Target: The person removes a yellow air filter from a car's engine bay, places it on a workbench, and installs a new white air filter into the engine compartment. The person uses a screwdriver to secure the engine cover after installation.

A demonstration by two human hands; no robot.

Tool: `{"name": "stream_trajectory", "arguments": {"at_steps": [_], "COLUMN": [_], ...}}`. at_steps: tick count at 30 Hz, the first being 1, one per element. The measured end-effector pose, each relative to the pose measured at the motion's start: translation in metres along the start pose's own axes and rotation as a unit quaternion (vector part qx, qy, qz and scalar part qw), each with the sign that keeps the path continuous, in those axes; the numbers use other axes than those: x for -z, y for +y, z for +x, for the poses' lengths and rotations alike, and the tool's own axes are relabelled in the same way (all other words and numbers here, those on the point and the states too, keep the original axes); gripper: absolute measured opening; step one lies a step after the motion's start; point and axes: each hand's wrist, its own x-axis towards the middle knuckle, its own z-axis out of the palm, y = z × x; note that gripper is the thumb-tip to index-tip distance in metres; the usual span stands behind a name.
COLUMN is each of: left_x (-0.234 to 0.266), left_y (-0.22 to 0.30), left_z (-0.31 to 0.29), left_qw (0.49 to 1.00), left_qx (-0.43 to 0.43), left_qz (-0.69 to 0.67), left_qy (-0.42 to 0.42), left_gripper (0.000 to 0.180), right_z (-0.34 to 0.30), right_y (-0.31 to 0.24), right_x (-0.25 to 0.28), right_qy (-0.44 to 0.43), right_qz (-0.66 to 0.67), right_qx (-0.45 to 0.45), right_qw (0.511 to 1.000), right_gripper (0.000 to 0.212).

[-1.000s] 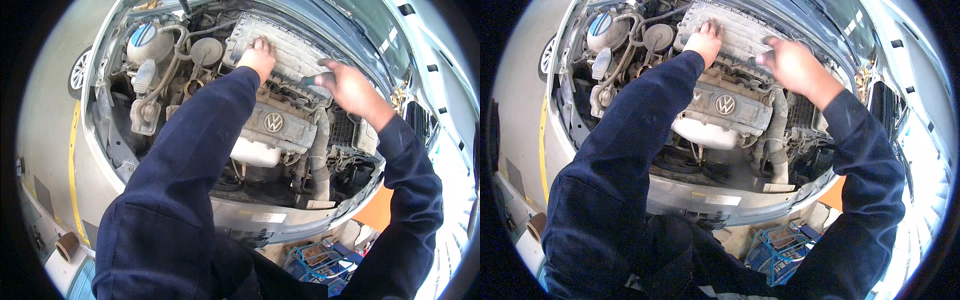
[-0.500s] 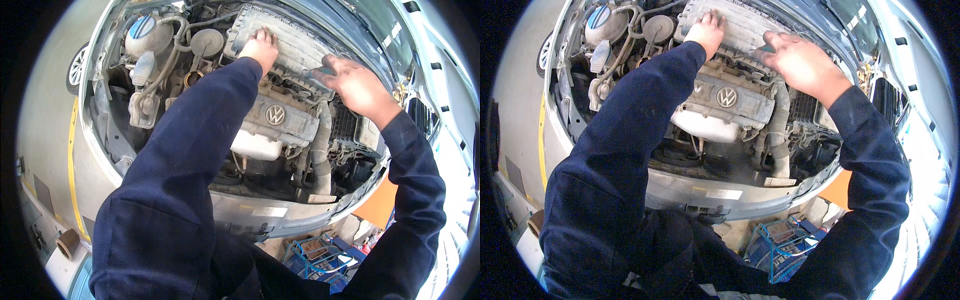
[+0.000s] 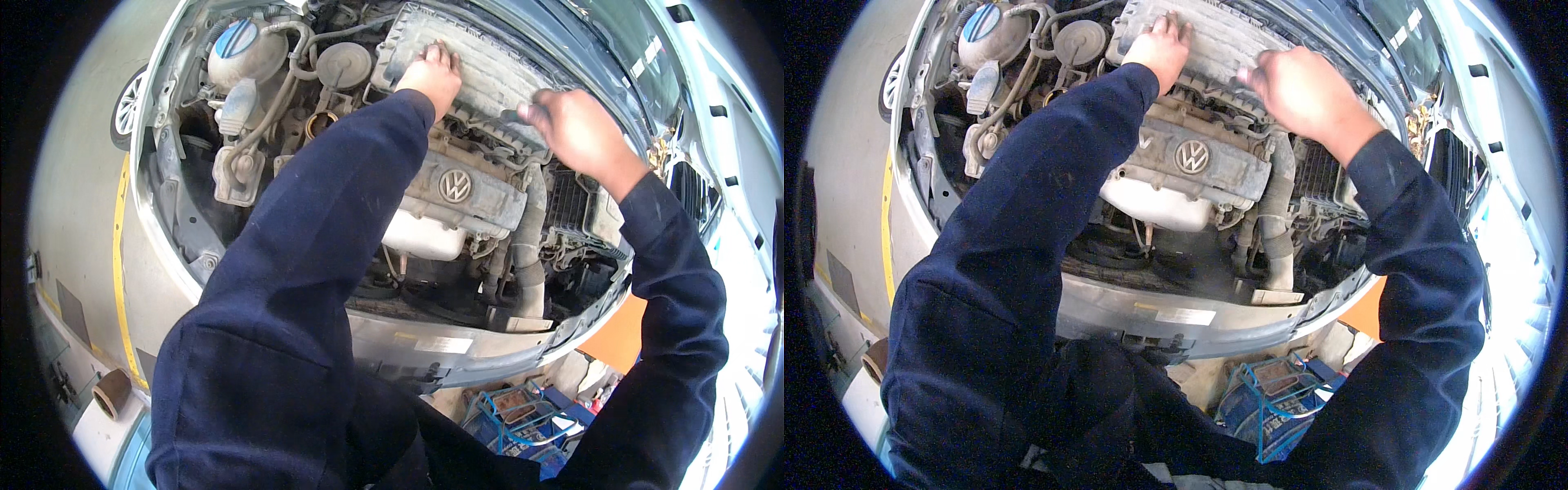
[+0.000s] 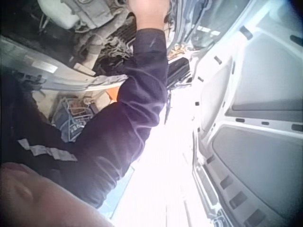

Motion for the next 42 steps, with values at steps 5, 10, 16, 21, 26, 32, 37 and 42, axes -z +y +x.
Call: {"name": "stream_trajectory", "arguments": {"at_steps": [5,10,16,21,26,32,37,42], "left_x": [-0.003,-0.005,-0.006,-0.014,-0.012,-0.009,-0.015,-0.009], "left_y": [0.003,-0.004,0.004,-0.001,0.006,-0.003,0.007,0.001], "left_z": [0.003,-0.003,0.005,0.003,0.007,0.001,0.008,0.003], "left_qw": [0.999,1.0,1.0,1.0,1.0,1.0,0.999,1.0], "left_qx": [0.011,0.006,0.0,0.005,0.005,-0.001,0.01,0.005], "left_qz": [-0.032,-0.014,-0.023,-0.01,-0.027,-0.021,-0.028,-0.025], "left_qy": [-0.01,-0.001,0.011,0.029,0.014,-0.007,0.023,-0.003], "left_gripper": [0.072,0.061,0.058,0.057,0.057,0.059,0.059,0.058], "right_z": [-0.001,-0.009,0.007,-0.014,0.004,-0.014,-0.003,0.002], "right_y": [0.012,0.005,0.001,0.002,0.01,0.004,0.004,0.005], "right_x": [0.0,0.001,0.013,0.003,-0.005,-0.003,-0.002,-0.013], "right_qy": [0.067,0.086,-0.107,0.057,0.001,0.125,-0.001,0.06], "right_qz": [0.029,-0.084,0.156,-0.06,0.028,0.007,-0.057,0.042], "right_qx": [0.073,0.15,-0.223,0.14,-0.024,0.192,0.038,0.011], "right_qw": [0.995,0.981,0.956,0.987,0.999,0.973,0.998,0.997], "right_gripper": [0.033,0.027,0.032,0.03,0.038,0.029,0.031,0.033]}}
